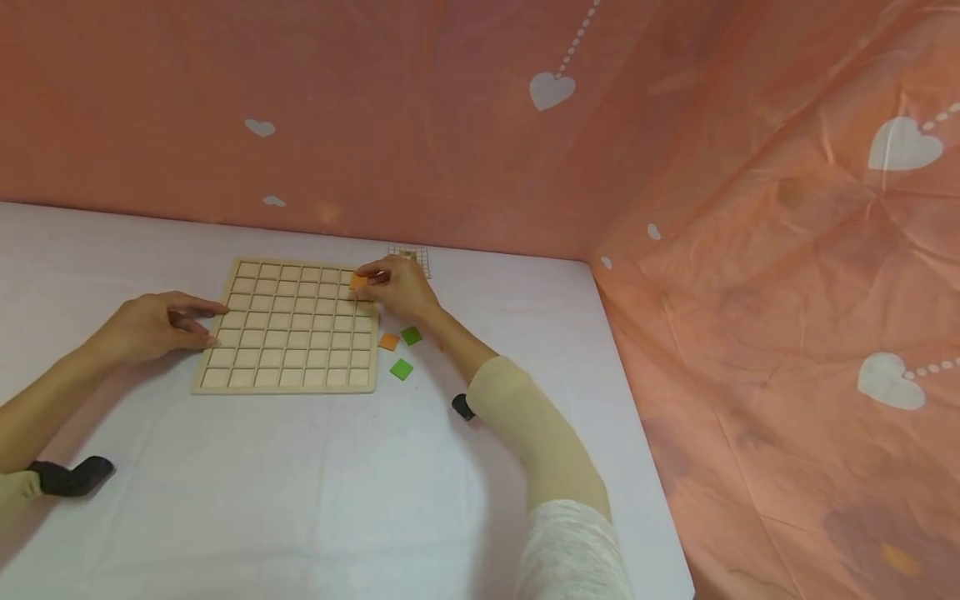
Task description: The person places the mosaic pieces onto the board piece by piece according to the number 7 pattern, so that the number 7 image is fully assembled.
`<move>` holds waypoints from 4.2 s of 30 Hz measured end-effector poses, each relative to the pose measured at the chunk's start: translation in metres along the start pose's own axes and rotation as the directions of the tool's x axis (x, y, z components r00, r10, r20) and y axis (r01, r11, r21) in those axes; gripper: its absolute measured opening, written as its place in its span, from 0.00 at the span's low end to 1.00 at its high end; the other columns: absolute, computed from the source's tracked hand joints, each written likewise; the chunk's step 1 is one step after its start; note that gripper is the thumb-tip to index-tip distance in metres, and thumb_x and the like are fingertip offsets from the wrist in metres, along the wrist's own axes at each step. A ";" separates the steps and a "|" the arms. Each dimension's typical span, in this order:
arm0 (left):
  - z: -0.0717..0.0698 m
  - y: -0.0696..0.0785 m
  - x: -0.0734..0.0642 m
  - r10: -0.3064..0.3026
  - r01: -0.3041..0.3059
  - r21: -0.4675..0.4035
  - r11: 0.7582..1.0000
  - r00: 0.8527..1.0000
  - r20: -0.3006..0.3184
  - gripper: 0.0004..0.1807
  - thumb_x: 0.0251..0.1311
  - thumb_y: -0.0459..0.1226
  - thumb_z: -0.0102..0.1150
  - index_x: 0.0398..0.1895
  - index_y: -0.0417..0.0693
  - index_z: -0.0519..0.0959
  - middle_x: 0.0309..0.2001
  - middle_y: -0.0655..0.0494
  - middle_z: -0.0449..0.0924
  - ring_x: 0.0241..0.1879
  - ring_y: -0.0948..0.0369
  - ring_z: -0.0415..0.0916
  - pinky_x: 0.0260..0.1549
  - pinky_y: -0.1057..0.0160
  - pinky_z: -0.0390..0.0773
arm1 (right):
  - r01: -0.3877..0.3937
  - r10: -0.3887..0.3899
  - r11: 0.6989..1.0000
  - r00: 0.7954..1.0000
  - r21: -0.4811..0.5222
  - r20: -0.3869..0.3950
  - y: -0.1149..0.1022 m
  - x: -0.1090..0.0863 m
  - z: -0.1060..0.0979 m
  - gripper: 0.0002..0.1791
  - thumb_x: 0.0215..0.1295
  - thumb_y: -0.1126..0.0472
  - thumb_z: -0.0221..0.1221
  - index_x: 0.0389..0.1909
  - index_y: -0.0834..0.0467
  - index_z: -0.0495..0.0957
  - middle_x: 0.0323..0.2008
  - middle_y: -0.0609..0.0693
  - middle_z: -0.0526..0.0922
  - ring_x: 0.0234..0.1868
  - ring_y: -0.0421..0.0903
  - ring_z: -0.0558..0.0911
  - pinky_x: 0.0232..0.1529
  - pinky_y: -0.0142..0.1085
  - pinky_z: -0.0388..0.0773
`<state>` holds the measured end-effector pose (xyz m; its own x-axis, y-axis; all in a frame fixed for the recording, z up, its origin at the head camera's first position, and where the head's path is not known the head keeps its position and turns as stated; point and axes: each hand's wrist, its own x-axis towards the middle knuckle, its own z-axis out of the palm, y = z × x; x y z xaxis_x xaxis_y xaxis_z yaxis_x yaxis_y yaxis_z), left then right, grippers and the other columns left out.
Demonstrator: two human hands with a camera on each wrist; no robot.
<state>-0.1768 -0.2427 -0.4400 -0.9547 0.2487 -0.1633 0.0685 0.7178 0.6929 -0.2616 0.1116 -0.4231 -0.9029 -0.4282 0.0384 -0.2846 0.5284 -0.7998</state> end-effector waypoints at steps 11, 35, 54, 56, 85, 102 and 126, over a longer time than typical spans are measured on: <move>0.001 -0.002 -0.001 -0.008 0.008 -0.012 1.000 1.000 0.000 0.31 0.55 0.41 0.74 0.62 0.39 0.77 0.47 0.40 0.84 0.40 0.58 0.80 0.51 0.37 0.68 | 0.053 -0.053 0.998 0.998 -0.022 0.025 -0.014 0.020 0.025 0.16 0.61 0.61 0.70 0.50 0.58 0.85 0.45 0.49 0.83 0.43 0.40 0.82 0.45 0.26 0.77; 0.004 0.004 -0.001 -0.015 0.015 -0.034 0.999 1.000 0.002 0.31 0.56 0.42 0.73 0.62 0.42 0.77 0.44 0.43 0.86 0.41 0.57 0.81 0.52 0.37 0.67 | 0.029 -0.024 0.992 0.999 -0.119 0.041 -0.027 0.046 0.072 0.16 0.62 0.54 0.69 0.49 0.54 0.87 0.44 0.44 0.83 0.40 0.33 0.79 0.40 0.22 0.74; 0.006 0.005 -0.004 -0.042 0.042 -0.035 0.999 0.999 0.006 0.30 0.60 0.41 0.69 0.63 0.40 0.75 0.43 0.42 0.86 0.47 0.44 0.80 0.48 0.41 0.72 | 0.029 -0.018 0.983 0.998 -0.182 0.063 -0.032 0.048 0.086 0.13 0.63 0.55 0.68 0.48 0.51 0.87 0.38 0.41 0.80 0.37 0.35 0.76 0.36 0.24 0.72; 0.006 0.005 -0.004 -0.042 0.043 -0.041 0.998 0.999 0.007 0.29 0.59 0.41 0.69 0.63 0.40 0.75 0.41 0.44 0.86 0.47 0.44 0.80 0.48 0.41 0.71 | 0.029 -0.015 0.983 0.997 -0.184 0.073 -0.031 0.048 0.085 0.14 0.63 0.54 0.68 0.49 0.51 0.87 0.39 0.40 0.80 0.38 0.35 0.76 0.37 0.24 0.72; 0.008 0.012 -0.003 -0.017 0.017 -0.014 1.000 1.000 -0.010 0.30 0.58 0.42 0.71 0.62 0.39 0.77 0.46 0.39 0.82 0.40 0.52 0.76 0.38 0.57 0.70 | -0.045 0.047 0.995 0.999 0.085 -0.017 0.008 0.007 0.001 0.13 0.65 0.59 0.66 0.50 0.53 0.85 0.43 0.42 0.84 0.43 0.40 0.81 0.42 0.32 0.78; 0.011 0.012 -0.004 0.001 -0.002 -0.014 1.000 0.999 -0.043 0.29 0.57 0.40 0.72 0.60 0.38 0.78 0.34 0.50 0.86 0.40 0.51 0.80 0.39 0.55 0.72 | -0.048 0.047 0.999 0.993 -0.012 -0.107 0.044 -0.028 -0.042 0.14 0.64 0.64 0.66 0.50 0.60 0.84 0.47 0.50 0.86 0.45 0.44 0.82 0.48 0.33 0.78; 0.008 0.014 -0.002 -0.055 0.055 -0.055 0.997 0.998 -0.003 0.30 0.58 0.41 0.71 0.62 0.38 0.76 0.45 0.39 0.85 0.46 0.44 0.79 0.46 0.45 0.70 | -0.121 0.114 0.988 0.990 -0.098 -0.080 0.072 -0.059 -0.055 0.17 0.59 0.63 0.71 0.51 0.57 0.85 0.48 0.50 0.83 0.48 0.44 0.80 0.52 0.35 0.75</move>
<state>-0.1714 -0.2277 -0.4357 -0.9578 0.2071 -0.1991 0.0001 0.6934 0.7206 -0.2466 0.2151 -0.4504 -0.9522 -0.3054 -0.0052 -0.2030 0.6456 -0.7362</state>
